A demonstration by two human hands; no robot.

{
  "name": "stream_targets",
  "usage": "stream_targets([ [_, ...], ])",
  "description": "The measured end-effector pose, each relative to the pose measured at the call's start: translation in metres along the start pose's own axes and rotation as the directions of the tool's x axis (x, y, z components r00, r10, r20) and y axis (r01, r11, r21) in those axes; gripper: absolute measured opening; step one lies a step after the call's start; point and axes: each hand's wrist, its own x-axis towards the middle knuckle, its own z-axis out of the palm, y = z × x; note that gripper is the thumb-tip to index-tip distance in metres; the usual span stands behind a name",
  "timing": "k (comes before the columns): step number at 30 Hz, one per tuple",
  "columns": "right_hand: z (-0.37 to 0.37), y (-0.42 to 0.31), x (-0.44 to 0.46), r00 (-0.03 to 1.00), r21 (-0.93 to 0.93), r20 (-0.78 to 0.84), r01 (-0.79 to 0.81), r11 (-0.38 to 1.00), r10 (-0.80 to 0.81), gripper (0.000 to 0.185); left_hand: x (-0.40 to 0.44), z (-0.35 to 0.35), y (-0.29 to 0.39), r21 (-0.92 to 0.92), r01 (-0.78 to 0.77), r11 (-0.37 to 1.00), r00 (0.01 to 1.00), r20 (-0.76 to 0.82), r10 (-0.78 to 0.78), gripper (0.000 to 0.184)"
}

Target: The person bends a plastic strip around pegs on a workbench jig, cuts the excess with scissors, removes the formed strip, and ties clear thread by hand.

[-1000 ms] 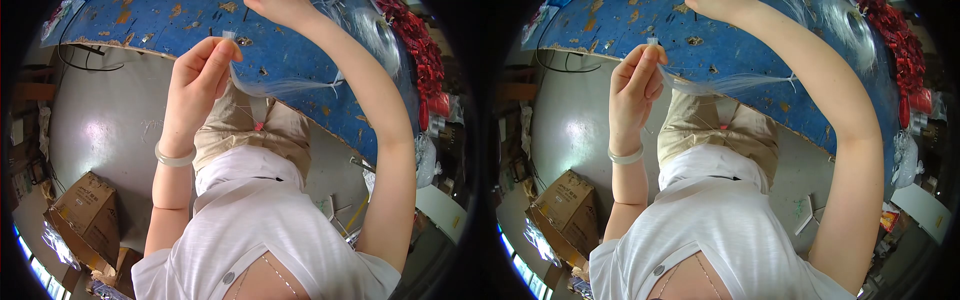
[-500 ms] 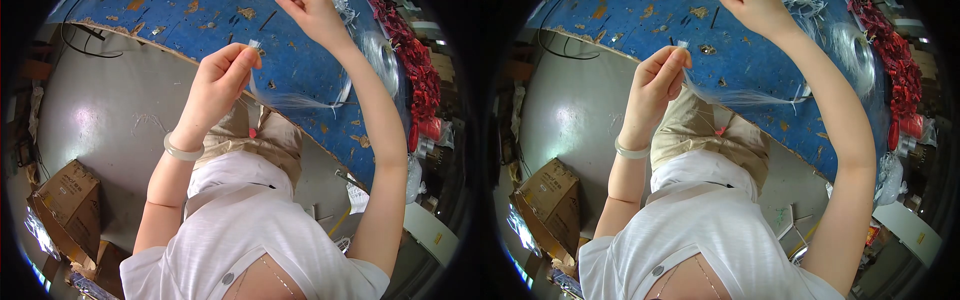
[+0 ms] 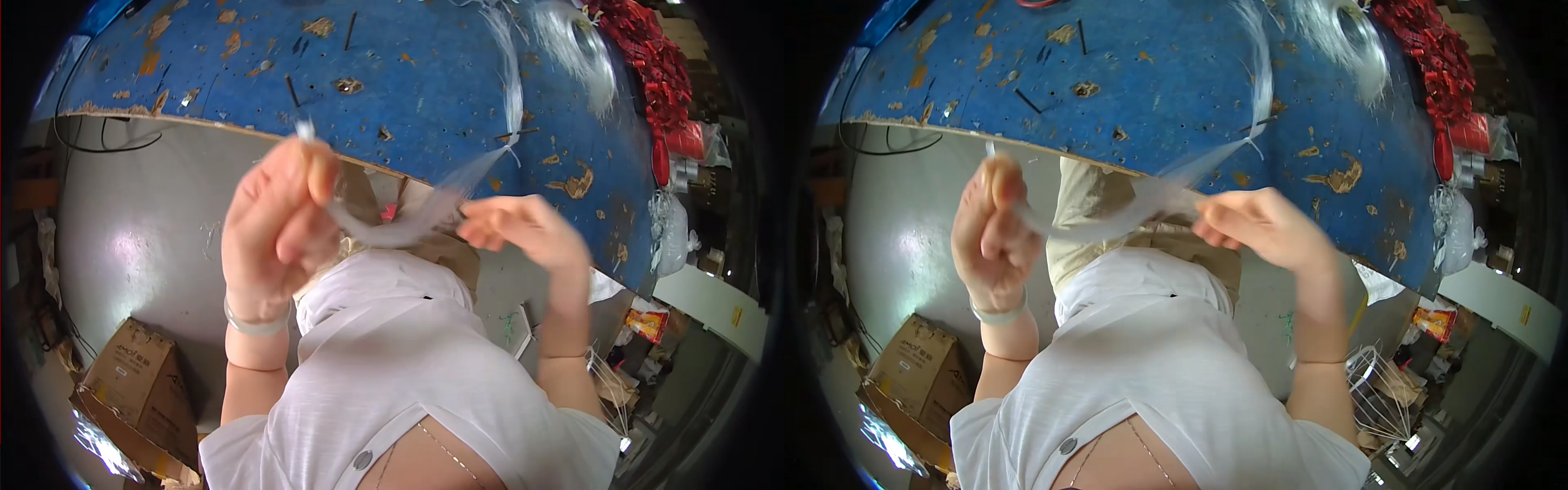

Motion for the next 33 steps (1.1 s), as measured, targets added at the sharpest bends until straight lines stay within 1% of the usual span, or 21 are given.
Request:
stream_targets([
  [1, 0.006, 0.033, 0.01, 0.99, 0.221, -0.01, 0.139, 0.965, -0.14, 0.051, -0.005, 0.004, -0.002, -0.001, 0.046, 0.999, 0.999, 0.012, -0.046, 0.024],
  [2, 0.021, 0.043, 0.024, 0.975, 0.45, -0.104, 0.222, 0.865, -0.196, 0.059, -0.01, 0.009, -0.005, -0.001, 0.093, 0.996, 0.995, 0.023, -0.093, 0.025],
  [3, 0.028, 0.045, 0.031, 0.95, 0.74, -0.137, 0.287, 0.608, -0.281, 0.058, -0.015, 0.013, -0.008, 0.0, 0.141, 0.99, 0.99, 0.033, -0.141, 0.026],
  [5, 0.043, 0.014, 0.032, 0.906, 0.825, -0.336, 0.415, 0.384, -0.257, 0.049, -0.021, 0.017, -0.013, 0.112, 0.188, 0.976, 0.979, 0.056, -0.195, 0.027],
  [8, 0.025, 0.022, 0.025, 0.798, 0.784, -0.465, 0.572, 0.239, -0.384, 0.04, -0.035, 0.015, -0.018, 0.37, 0.155, 0.916, 0.985, 0.011, -0.171, 0.027],
  [10, 0.008, 0.014, 0.008, 0.726, 0.693, -0.538, 0.67, 0.265, -0.429, 0.038, -0.038, 0.01, -0.023, 0.557, 0.041, 0.829, 0.998, 0.019, -0.062, 0.023],
  [13, -0.013, -0.015, -0.015, 0.592, 0.475, -0.627, 0.806, 0.353, -0.507, 0.04, -0.019, 0.018, -0.037, 0.895, -0.145, 0.421, 0.984, 0.088, 0.152, 0.016],
  [14, -0.027, -0.02, -0.017, 0.529, 0.429, -0.568, 0.844, 0.322, -0.631, 0.039, -0.012, 0.031, -0.041, 0.948, -0.074, 0.309, 0.981, 0.013, 0.194, 0.015],
  [17, -0.058, -0.045, -0.032, 0.469, 0.377, -0.56, 0.878, 0.294, -0.683, 0.039, 0.008, 0.046, -0.052, 0.974, -0.225, -0.034, 0.946, 0.226, 0.234, 0.014],
  [18, -0.071, -0.049, -0.036, 0.46, 0.385, -0.541, 0.88, 0.279, -0.704, 0.039, 0.009, 0.04, -0.049, 0.964, -0.266, -0.004, 0.961, 0.266, 0.075, 0.012],
  [20, -0.1, -0.053, -0.048, 0.485, 0.394, -0.519, 0.867, 0.306, -0.704, 0.038, 0.009, 0.026, -0.042, 0.944, -0.251, 0.214, 0.957, 0.276, -0.093, 0.016],
  [21, -0.116, -0.055, -0.055, 0.497, 0.4, -0.507, 0.859, 0.319, -0.704, 0.038, 0.008, 0.02, -0.036, 0.922, -0.225, 0.315, 0.941, 0.29, -0.176, 0.02],
  [22, -0.136, -0.053, -0.064, 0.5, 0.398, -0.473, 0.856, 0.33, -0.726, 0.034, 0.004, 0.016, -0.03, 0.859, -0.216, 0.465, 0.944, 0.305, -0.126, 0.024],
  [23, -0.153, -0.052, -0.074, 0.52, 0.385, -0.526, 0.851, 0.357, -0.673, 0.034, -0.002, 0.01, -0.024, 0.771, -0.204, 0.603, 0.948, 0.31, -0.077, 0.028],
  [24, -0.169, -0.051, -0.084, 0.535, 0.374, -0.579, 0.845, 0.382, -0.615, 0.033, -0.013, -0.003, -0.028, 0.587, -0.281, 0.759, 0.949, 0.287, 0.13, 0.029],
  [26, -0.196, -0.051, -0.1, 0.533, 0.336, -0.71, 0.831, 0.444, -0.459, 0.031, -0.021, -0.037, -0.022, 0.107, -0.346, 0.932, 0.889, 0.353, 0.29, 0.029],
  [27, -0.207, -0.052, -0.107, 0.509, 0.312, -0.781, 0.82, 0.48, -0.362, 0.031, -0.02, -0.052, -0.01, -0.152, -0.256, 0.955, 0.821, 0.488, 0.298, 0.029],
  [28, -0.221, -0.054, -0.114, 0.473, 0.292, -0.841, 0.805, 0.516, -0.263, 0.03, -0.019, -0.057, -0.005, -0.324, -0.233, 0.917, 0.759, 0.53, 0.379, 0.028],
  [29, -0.242, -0.049, -0.125, 0.523, 0.276, -0.8, 0.757, 0.592, -0.295, 0.031, -0.02, -0.062, -0.001, -0.485, -0.191, 0.854, 0.695, 0.548, 0.466, 0.027],
  [31, -0.287, -0.036, -0.149, 0.629, 0.228, -0.702, 0.643, 0.731, -0.334, 0.031, -0.032, -0.081, 0.013, -0.634, -0.246, 0.733, 0.609, 0.487, 0.626, 0.023],
  [33, -0.295, -0.043, -0.156, 0.602, 0.084, -0.755, 0.481, 0.873, -0.259, 0.034, -0.03, -0.082, 0.015, -0.688, -0.27, 0.674, 0.556, 0.46, 0.692, 0.02],
])
